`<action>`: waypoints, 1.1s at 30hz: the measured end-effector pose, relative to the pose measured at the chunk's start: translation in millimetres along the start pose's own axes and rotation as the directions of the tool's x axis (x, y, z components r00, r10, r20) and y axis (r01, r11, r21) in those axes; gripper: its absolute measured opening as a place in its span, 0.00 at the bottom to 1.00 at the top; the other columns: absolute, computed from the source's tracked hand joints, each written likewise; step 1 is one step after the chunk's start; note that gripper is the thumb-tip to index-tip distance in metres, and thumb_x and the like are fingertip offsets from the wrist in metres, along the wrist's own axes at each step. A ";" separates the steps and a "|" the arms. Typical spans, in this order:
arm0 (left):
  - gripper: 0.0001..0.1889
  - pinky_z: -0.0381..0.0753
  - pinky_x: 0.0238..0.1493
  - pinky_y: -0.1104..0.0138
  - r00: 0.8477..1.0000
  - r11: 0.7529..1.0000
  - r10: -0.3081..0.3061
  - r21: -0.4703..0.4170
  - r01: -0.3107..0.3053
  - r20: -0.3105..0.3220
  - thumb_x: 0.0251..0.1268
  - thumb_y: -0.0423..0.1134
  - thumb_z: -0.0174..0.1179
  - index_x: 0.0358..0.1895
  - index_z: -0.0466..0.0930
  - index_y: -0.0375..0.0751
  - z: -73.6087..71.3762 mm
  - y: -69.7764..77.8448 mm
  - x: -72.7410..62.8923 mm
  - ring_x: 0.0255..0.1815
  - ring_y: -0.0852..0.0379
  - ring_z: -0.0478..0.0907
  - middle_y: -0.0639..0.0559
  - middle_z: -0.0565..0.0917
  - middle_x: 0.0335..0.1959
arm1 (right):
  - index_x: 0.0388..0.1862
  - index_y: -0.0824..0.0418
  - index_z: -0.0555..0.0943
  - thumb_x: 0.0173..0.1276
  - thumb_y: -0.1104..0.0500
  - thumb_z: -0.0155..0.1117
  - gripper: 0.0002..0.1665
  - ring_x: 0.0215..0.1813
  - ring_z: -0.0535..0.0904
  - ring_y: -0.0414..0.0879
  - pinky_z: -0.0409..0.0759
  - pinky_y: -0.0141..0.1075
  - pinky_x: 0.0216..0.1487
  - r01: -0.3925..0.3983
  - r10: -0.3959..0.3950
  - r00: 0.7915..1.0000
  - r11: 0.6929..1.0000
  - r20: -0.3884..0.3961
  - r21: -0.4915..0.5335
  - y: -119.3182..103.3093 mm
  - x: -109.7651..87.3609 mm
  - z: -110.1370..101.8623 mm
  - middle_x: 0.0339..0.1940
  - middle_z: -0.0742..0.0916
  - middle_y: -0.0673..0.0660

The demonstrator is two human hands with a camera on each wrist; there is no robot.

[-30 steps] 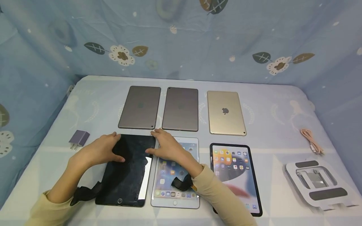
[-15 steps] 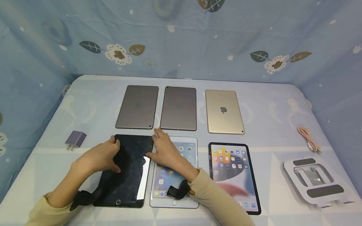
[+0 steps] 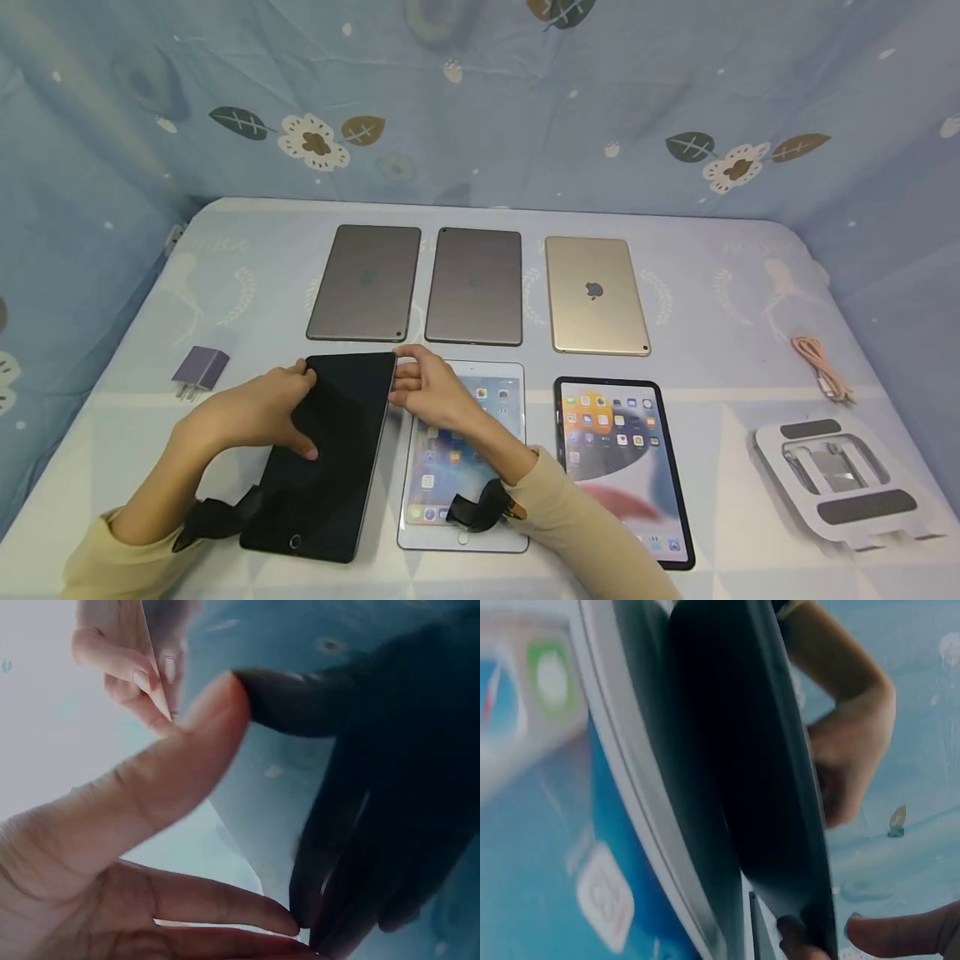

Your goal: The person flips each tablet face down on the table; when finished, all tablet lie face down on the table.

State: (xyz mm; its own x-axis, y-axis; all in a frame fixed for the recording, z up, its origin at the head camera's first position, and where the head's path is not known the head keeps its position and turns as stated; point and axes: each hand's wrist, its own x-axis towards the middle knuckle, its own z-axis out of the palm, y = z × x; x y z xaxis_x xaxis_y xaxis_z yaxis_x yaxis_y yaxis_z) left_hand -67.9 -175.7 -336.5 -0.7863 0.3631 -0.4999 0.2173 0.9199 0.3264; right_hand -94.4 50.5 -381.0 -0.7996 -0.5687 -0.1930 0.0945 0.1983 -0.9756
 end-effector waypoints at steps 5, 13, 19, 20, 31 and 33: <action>0.54 0.73 0.61 0.46 0.998 0.998 0.056 -0.024 -0.055 0.017 0.40 0.50 0.78 0.64 0.62 0.15 -6.5 -1.1 0.8 0.65 0.28 0.66 0.16 0.59 0.67 | 0.71 0.73 0.57 0.61 0.77 0.56 0.39 0.34 0.75 0.36 0.77 0.25 0.39 0.029 -0.031 0.999 0.993 0.016 0.118 -11.0 -4.5 -3.0 0.40 0.80 0.61; 0.55 0.68 0.65 0.46 0.986 0.980 0.162 -0.109 -0.167 -0.048 0.44 0.57 0.74 0.67 0.60 0.19 -6.5 6.3 7.8 0.69 0.31 0.63 0.24 0.59 0.70 | 0.72 0.72 0.60 0.62 0.72 0.60 0.39 0.54 0.82 0.57 0.80 0.42 0.57 0.063 -0.066 0.997 0.995 -0.038 -0.072 -29.6 -15.8 -21.1 0.57 0.80 0.71; 0.56 0.65 0.68 0.46 0.976 0.954 0.188 -0.217 -0.208 -0.113 0.44 0.57 0.74 0.70 0.57 0.23 3.9 9.3 18.7 0.72 0.35 0.60 0.30 0.58 0.73 | 0.72 0.69 0.62 0.65 0.67 0.61 0.37 0.57 0.80 0.57 0.78 0.46 0.60 0.050 -0.063 0.995 0.986 -0.079 -0.158 -39.7 -22.8 -33.1 0.59 0.79 0.70; 0.56 0.64 0.69 0.47 0.974 0.948 0.191 -0.234 -0.215 -0.121 0.45 0.57 0.74 0.70 0.57 0.23 5.6 9.6 20.3 0.73 0.36 0.59 0.30 0.58 0.73 | 0.72 0.69 0.62 0.65 0.67 0.60 0.37 0.58 0.80 0.57 0.78 0.47 0.60 0.049 -0.063 0.995 0.985 -0.081 -0.166 -40.6 -23.4 -34.7 0.59 0.79 0.70; 0.55 0.59 0.72 0.47 0.953 0.880 0.262 -0.368 -0.300 -0.150 0.46 0.54 0.74 0.73 0.54 0.28 16.1 11.8 29.2 0.76 0.42 0.54 0.38 0.56 0.75 | 0.72 0.67 0.63 0.65 0.67 0.62 0.37 0.56 0.81 0.58 0.79 0.47 0.59 0.064 -0.085 0.991 0.977 -0.098 -0.201 -51.8 -30.9 -41.7 0.59 0.80 0.69; 0.55 0.58 0.72 0.48 0.949 0.872 0.278 -0.376 -0.313 -0.147 0.46 0.54 0.74 0.73 0.53 0.28 17.3 12.8 30.4 0.76 0.42 0.54 0.38 0.56 0.75 | 0.72 0.67 0.64 0.64 0.67 0.63 0.37 0.56 0.82 0.58 0.78 0.48 0.60 0.067 -0.089 0.991 0.977 -0.101 -0.203 -53.1 -31.8 -41.8 0.59 0.80 0.69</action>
State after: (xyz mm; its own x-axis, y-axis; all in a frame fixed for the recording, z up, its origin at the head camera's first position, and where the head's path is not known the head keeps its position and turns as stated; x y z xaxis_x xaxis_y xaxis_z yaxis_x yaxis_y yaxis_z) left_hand -79.0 -150.3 -361.4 -0.7713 0.5783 -0.2660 0.2185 0.6331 0.7426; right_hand -98.8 91.4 -318.7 -0.8606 -0.5006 -0.0939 -0.0819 0.3179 -0.9446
